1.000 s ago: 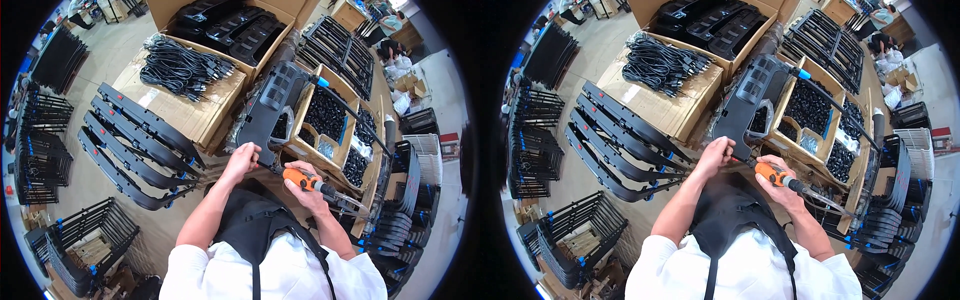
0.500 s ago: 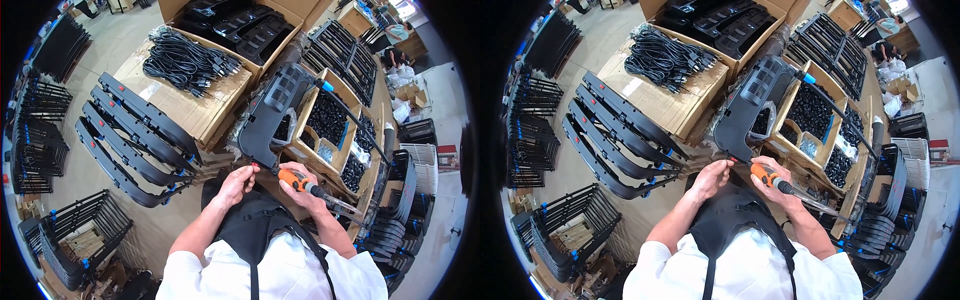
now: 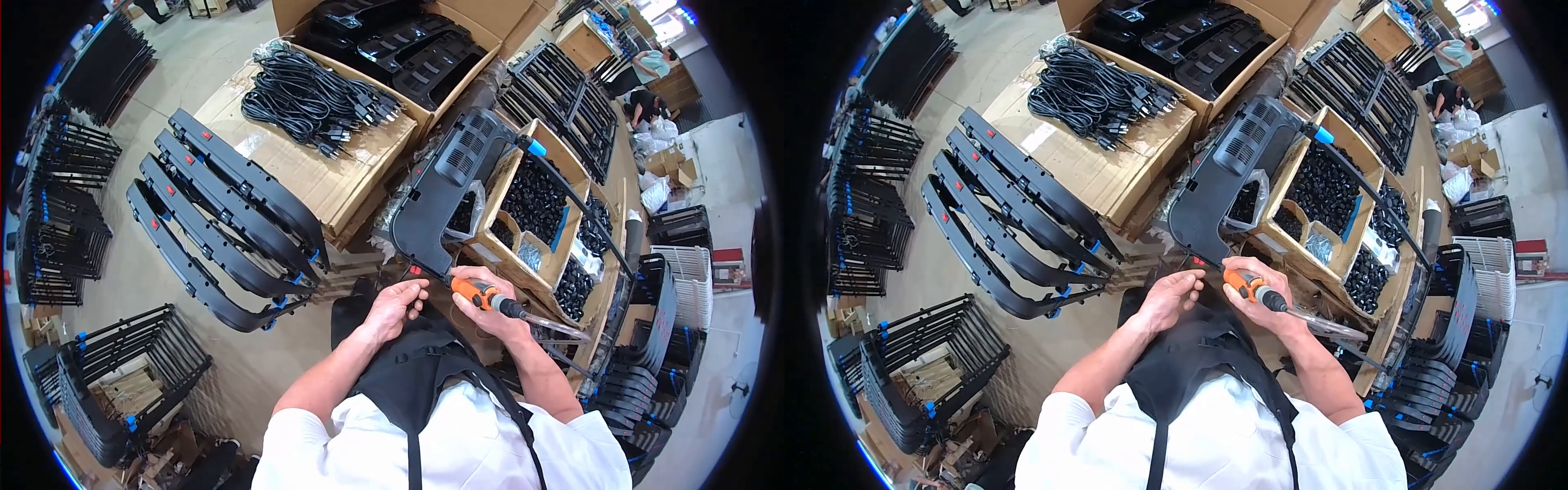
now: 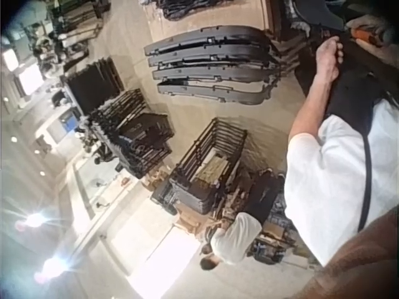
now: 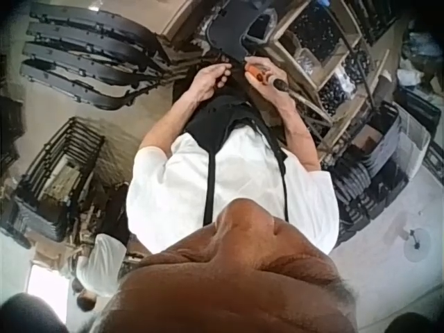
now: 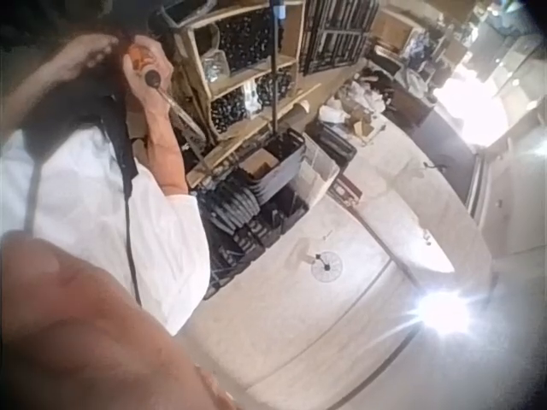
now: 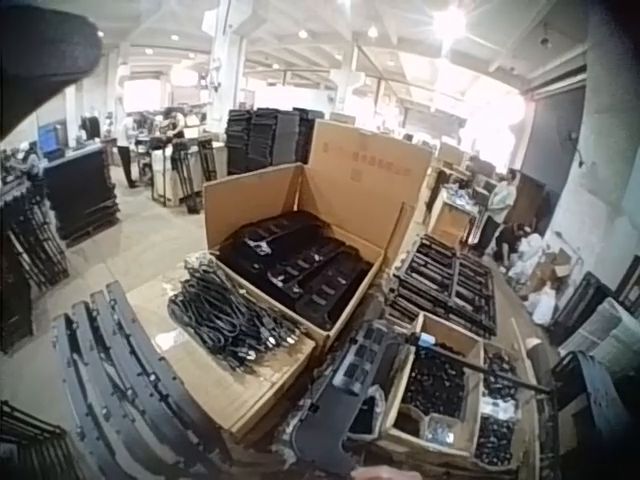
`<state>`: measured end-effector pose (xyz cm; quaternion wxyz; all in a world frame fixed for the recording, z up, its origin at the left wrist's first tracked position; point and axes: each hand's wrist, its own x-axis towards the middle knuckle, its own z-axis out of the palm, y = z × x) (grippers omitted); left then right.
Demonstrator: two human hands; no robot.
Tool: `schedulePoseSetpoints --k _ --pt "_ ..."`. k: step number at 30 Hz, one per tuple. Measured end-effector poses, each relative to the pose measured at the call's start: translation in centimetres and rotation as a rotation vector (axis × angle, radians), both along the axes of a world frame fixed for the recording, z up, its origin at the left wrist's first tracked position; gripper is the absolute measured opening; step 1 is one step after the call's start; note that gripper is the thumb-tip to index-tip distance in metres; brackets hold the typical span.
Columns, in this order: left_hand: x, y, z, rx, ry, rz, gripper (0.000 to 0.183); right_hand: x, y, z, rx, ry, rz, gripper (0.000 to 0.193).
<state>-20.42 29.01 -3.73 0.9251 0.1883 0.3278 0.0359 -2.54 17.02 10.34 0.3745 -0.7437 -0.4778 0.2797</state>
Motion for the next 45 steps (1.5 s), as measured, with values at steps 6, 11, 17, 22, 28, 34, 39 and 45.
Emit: schedulePoseSetpoints --k 6,11,17,22,28,34,39,45 --pt "0.4 -0.6 -0.3 -0.092 -0.028 0.037 0.021 -0.2 0.5 0.2 -0.072 -0.003 -0.026 0.041" --pt "1.5 -0.4 -0.5 -0.161 0.022 0.057 0.022 -0.9 0.1 1.2 0.16 0.217 -0.119 0.047" --pt "2.3 0.4 0.5 -0.35 -0.104 0.203 0.022 -1.2 0.5 1.0 0.156 0.26 -0.071 0.051" --pt "2.4 1.0 0.2 -0.423 -0.128 0.218 0.023 -1.2 0.9 1.2 0.173 0.262 -0.053 0.05" --pt "2.8 1.3 1.0 -0.43 -0.144 0.207 0.025 -1.1 2.0 1.4 0.166 0.224 -0.036 0.049" --pt "2.3 1.1 1.3 -0.182 -0.029 0.076 0.024 -0.9 4.0 0.3 0.114 0.128 -0.029 0.047" --pt "1.5 0.8 0.9 -0.061 -0.02 -0.014 0.019 -1.4 5.8 0.0 0.048 0.072 -0.004 0.046" --pt "1.0 0.7 0.2 0.069 0.039 0.025 0.02 -1.6 6.9 -0.5 0.056 0.056 0.064 0.038"
